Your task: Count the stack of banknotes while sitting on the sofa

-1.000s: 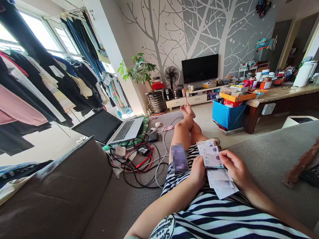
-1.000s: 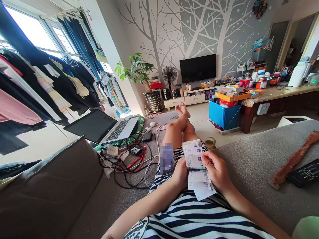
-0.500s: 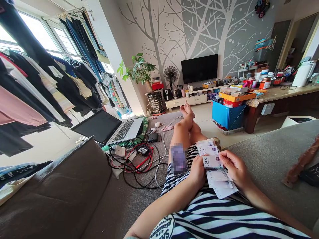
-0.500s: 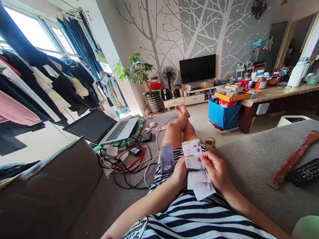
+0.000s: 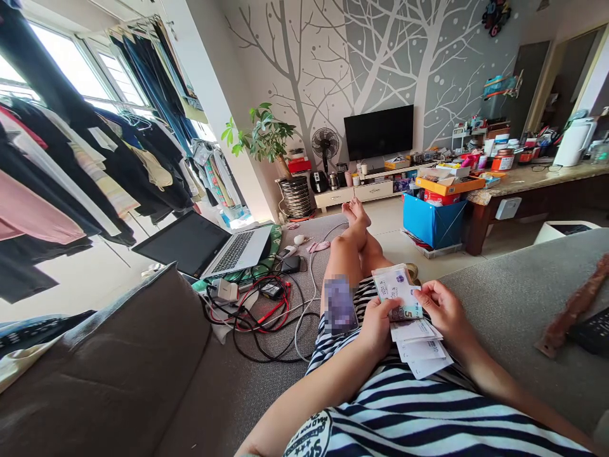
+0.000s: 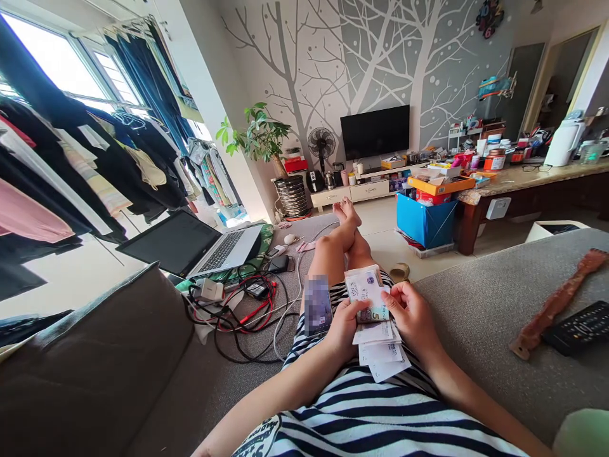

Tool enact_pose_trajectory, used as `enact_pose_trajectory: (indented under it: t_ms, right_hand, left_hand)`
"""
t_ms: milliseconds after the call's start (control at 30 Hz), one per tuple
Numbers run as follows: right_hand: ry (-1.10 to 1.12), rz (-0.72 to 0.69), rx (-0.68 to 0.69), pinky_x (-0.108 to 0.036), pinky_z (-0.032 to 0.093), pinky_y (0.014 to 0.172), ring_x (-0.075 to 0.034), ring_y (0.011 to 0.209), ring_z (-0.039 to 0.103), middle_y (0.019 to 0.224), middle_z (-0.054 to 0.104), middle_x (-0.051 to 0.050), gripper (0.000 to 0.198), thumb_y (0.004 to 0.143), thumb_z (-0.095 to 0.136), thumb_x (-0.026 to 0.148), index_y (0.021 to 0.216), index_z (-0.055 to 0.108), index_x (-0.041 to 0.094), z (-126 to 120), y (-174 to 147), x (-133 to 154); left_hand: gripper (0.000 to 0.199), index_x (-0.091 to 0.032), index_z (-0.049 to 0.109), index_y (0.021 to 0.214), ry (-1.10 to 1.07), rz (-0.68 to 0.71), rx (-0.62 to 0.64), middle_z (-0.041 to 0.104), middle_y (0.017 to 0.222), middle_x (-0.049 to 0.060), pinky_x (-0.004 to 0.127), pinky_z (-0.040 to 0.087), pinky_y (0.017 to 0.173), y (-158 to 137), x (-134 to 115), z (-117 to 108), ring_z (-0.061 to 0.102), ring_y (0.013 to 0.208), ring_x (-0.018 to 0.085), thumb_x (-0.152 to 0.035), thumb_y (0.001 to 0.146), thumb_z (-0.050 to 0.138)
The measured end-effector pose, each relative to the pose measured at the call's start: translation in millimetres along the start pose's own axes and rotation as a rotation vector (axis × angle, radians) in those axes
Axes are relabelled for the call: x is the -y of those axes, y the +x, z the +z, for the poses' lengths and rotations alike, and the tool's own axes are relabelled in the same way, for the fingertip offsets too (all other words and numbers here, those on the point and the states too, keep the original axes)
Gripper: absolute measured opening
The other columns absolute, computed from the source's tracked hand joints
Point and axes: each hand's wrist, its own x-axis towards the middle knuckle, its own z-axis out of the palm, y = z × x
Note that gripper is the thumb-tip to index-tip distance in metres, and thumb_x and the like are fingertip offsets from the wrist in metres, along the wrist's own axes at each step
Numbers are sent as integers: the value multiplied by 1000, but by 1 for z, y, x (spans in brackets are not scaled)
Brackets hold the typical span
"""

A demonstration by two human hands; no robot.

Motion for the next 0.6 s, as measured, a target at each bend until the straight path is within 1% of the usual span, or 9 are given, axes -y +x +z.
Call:
enact_pose_trajectory:
  t_ms: [100,167,333,433,600]
  right_hand:
    - [-53,-15,8,-27,41,54,-17,57,51,61,57,2,56,84,64,77,73,59,22,0,1,-1]
    - [-70,-24,3,-27,40,53,-16,56,50,60,55,2,57,84,63,78,70,58,22,1,0,0]
    - [-38,-52,3,-27,41,54,-17,58,49,62,55,1,52,89,60,71,71,59,23,0,-4,10]
    - [-11,-91,18,-28,40,54,-17,58,48,61,53,1,51,91,59,70,70,59,23,-1,-7,17]
    - [-5,-100,63,-29,41,54,-18,58,50,62,57,0,49,91,57,68,73,63,23,-1,-10,21]
  left_hand:
    - [34,-13,77,84,14,-13,7,77,75,8,37,53,79,0,1,-1,71,74,26,-22,52,83]
    - [34,-13,76,83,9,-14,0,76,73,7,37,53,80,1,1,-2,71,75,26,-25,52,84]
    - [37,-14,76,80,-69,-24,-36,76,76,9,38,54,83,4,3,-1,72,86,30,-43,59,84]
    - [37,-15,75,80,-71,-26,-33,77,79,9,38,54,84,6,3,0,72,89,31,-45,60,83]
    - [34,-15,72,74,-11,-16,27,77,80,11,38,54,84,5,3,0,72,91,33,-46,62,79]
